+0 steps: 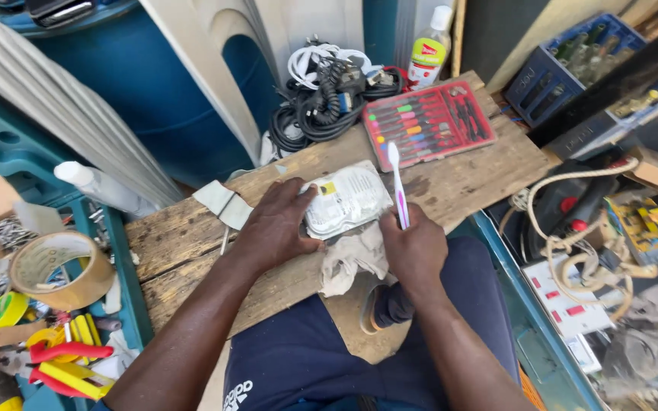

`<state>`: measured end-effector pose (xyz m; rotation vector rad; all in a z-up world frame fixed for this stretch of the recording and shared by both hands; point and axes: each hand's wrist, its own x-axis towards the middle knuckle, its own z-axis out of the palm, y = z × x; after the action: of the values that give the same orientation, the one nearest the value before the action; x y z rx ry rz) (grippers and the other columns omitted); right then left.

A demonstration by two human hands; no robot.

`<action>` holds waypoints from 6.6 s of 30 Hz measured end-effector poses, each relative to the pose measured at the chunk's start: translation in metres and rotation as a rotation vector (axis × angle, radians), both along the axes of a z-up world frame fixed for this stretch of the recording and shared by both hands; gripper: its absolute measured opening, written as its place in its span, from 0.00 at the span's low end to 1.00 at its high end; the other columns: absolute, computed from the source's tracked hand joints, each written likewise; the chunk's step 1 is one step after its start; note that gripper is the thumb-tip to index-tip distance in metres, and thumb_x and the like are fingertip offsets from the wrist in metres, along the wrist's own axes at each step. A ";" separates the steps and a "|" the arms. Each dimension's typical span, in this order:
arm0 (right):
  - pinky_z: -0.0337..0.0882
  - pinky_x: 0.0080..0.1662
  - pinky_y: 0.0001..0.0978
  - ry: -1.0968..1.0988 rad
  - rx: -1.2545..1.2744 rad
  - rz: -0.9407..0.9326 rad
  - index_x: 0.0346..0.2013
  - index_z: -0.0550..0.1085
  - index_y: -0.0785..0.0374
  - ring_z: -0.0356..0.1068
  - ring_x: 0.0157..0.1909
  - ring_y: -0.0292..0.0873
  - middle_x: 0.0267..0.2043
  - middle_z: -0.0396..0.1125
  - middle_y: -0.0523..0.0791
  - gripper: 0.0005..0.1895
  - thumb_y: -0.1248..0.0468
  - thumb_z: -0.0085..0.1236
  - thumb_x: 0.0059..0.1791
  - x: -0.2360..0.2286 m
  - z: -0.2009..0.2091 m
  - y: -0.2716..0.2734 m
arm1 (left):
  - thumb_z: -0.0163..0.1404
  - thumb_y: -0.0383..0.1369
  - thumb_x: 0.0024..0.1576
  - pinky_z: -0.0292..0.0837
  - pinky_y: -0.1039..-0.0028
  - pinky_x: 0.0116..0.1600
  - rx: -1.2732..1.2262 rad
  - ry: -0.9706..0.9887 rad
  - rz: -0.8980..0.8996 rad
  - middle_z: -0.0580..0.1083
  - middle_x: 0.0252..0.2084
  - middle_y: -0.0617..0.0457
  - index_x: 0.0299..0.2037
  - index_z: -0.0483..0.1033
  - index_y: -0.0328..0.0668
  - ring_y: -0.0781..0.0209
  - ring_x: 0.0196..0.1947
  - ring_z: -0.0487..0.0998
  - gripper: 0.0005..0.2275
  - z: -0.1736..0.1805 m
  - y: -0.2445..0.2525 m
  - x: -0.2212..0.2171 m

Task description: Cleaning and inspecting a hard drive using a toothbrush, cloth, and precision screwdriver

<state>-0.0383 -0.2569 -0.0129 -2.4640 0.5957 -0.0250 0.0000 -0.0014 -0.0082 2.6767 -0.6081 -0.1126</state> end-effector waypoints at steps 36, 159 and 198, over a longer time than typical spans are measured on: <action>0.78 0.51 0.49 0.128 0.384 0.351 0.44 0.86 0.52 0.80 0.52 0.56 0.42 0.80 0.50 0.11 0.57 0.63 0.50 -0.007 0.036 0.008 | 0.42 0.79 0.52 0.67 0.46 0.64 0.401 0.262 0.303 0.64 0.70 0.28 0.75 0.58 0.32 0.36 0.66 0.72 0.56 0.082 -0.044 -0.059; 0.70 0.56 0.46 -0.763 -0.176 0.600 0.59 0.80 0.47 0.75 0.58 0.50 0.53 0.76 0.41 0.24 0.50 0.70 0.49 0.009 -0.034 -0.046 | 0.60 0.28 0.53 0.80 0.49 0.51 -0.341 0.022 0.242 0.76 0.49 0.52 0.50 0.80 0.56 0.34 0.44 0.84 0.15 0.007 -0.098 -0.004; 0.78 0.28 0.33 -0.268 0.692 -0.253 0.68 0.62 0.84 0.73 0.30 0.44 0.31 0.68 0.51 0.40 0.64 0.72 0.50 0.007 0.016 -0.135 | 0.55 0.30 0.57 0.74 0.53 0.63 -0.365 0.060 0.100 0.76 0.53 0.42 0.66 0.76 0.50 0.36 0.58 0.77 0.24 -0.003 -0.128 0.126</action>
<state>-0.0311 -0.3917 0.0030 -1.6757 0.6581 -0.2093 0.1260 -0.1296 -0.0113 2.3352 -0.4282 -0.0476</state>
